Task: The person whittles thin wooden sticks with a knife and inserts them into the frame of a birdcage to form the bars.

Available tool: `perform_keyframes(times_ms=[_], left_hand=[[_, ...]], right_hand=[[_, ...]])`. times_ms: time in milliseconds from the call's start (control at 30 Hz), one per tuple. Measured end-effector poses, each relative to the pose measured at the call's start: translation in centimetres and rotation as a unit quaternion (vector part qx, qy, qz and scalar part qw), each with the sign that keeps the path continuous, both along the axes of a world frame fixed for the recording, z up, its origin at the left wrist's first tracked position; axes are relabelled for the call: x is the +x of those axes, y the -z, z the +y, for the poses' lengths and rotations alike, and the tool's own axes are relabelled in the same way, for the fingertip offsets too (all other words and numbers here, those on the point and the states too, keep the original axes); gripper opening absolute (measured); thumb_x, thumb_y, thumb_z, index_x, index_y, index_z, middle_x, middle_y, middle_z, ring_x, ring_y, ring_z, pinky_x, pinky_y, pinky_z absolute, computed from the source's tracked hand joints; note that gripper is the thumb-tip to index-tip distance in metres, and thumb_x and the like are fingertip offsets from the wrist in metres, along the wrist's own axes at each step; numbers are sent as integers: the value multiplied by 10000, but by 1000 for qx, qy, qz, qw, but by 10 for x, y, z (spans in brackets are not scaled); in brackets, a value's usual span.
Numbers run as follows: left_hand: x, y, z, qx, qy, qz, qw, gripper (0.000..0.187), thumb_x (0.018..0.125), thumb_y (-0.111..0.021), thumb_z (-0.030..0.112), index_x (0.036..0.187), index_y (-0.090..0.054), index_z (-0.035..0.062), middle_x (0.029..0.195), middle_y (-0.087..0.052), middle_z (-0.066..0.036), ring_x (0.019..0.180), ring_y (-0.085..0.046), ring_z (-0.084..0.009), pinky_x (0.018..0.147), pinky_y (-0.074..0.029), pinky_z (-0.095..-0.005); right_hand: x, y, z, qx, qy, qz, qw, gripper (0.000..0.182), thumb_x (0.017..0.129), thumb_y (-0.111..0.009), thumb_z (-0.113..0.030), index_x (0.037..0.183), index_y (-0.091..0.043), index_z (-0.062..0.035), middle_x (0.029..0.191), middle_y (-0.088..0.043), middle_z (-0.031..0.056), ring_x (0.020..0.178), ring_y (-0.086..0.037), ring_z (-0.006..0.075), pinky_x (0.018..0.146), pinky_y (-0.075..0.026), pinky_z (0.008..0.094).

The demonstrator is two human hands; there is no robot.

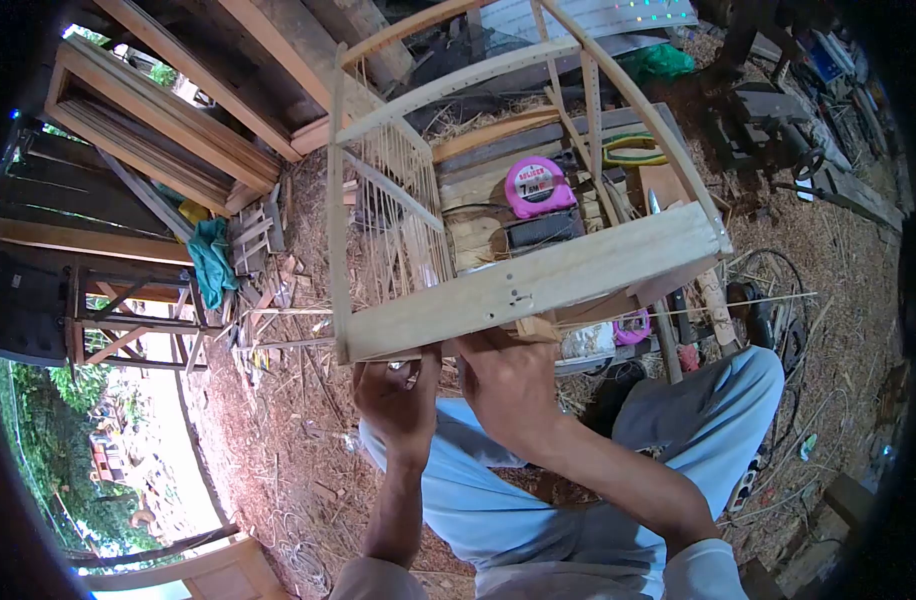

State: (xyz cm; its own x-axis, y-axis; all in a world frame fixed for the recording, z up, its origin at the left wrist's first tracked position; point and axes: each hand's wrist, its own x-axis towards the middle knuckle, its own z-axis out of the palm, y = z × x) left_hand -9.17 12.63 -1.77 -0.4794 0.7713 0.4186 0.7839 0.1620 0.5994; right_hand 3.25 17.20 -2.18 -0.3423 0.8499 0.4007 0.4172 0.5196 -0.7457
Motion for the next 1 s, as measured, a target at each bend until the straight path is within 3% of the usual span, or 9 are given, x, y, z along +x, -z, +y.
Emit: perform_keyframes(times_ms=[67, 233, 300, 367, 400, 433, 567, 700, 1000], left_hand=[[4, -4, 2, -8, -3, 55, 998, 269, 673, -733, 10, 929, -654, -16, 948, -644, -112, 850, -625, -179, 691, -525, -277], [8, 1, 4, 41, -8, -172, 984, 264, 703, -675, -25, 960, -616, -35, 985, -607, -151, 910, -596, -239, 779, -494, -328], [5, 15, -3, 105, 38, -271, 956, 312, 706, -657, -93, 1010, -597, -54, 1038, -544, -102, 907, -590, -181, 701, -529, -231], [5, 12, -3, 19, 13, -95, 995, 307, 724, -624, -112, 1024, -573, -68, 1065, -529, -107, 921, -583, -173, 696, -520, -232], [9, 6, 1, 97, 50, -320, 941, 283, 741, -596, -117, 1018, -560, -66, 1087, -515, -122, 911, -577, -187, 748, -509, -275], [16, -4, 2, 103, 53, -329, 937, 283, 741, -596, -117, 1018, -560, -66, 1087, -515, -122, 911, -577, -187, 748, -509, -275], [31, -7, -20, 123, -28, -113, 986, 282, 743, -690, -18, 993, -560, -17, 1054, -529, -136, 901, -564, -235, 805, -469, -335], [100, -21, -32, 88, 251, 22, 964, 299, 766, -689, 40, 1038, -565, 34, 964, -588, -107, 903, -574, -267, 816, -457, -370], [129, -48, 53, 95, 254, 157, 950, 152, 793, -626, 64, 938, -605, 23, 935, -588, -107, 874, -570, -287, 788, -450, -390]], right_hand=[[-5, 3, -2, -2, 5, -21, 1000, 324, 762, -554, -133, 1067, -664, -113, 614, -610, 102, 552, -621, 275, 490, -482, 416], [-8, 5, 0, -13, -7, -19, 1000, 442, 757, -552, -114, 1197, -581, -113, 553, -589, 109, 535, -614, 276, 471, -477, 419], [-4, 3, -2, -5, -16, -57, 998, 493, 742, -566, -95, 1235, -541, -99, 640, -620, 131, 552, -621, 284, 467, -482, 413], [2, -4, -8, 12, -10, -45, 999, 458, 707, -597, -40, 1161, -569, -95, 814, -639, 150, 566, -609, 321, 488, -466, 431], [15, -16, -14, 46, -9, -12, 999, 426, 701, -617, -25, 1122, -596, -86, 802, -636, 128, 579, -612, 277, 468, -460, 419], [30, -15, -19, 51, -7, -21, 998, 426, 701, -617, -25, 1122, -596, -86, 802, -636, 128, 579, -612, 277, 468, -460, 419], [125, -18, -22, 251, 102, 18, 963, 268, 728, -655, -92, 995, -653, -70, 911, -633, 119, 644, -602, 257, 555, -483, 366], [171, -29, 16, 209, 201, -95, 952, 270, 729, -698, -85, 976, -591, -59, 963, -612, 95, 984, -557, 264, 843, -414, 395], [176, -27, 50, 293, 89, -116, 945, 228, 739, -688, -127, 930, -574, -77, 881, -601, 59, 823, -572, 235, 804, -414, 386]])
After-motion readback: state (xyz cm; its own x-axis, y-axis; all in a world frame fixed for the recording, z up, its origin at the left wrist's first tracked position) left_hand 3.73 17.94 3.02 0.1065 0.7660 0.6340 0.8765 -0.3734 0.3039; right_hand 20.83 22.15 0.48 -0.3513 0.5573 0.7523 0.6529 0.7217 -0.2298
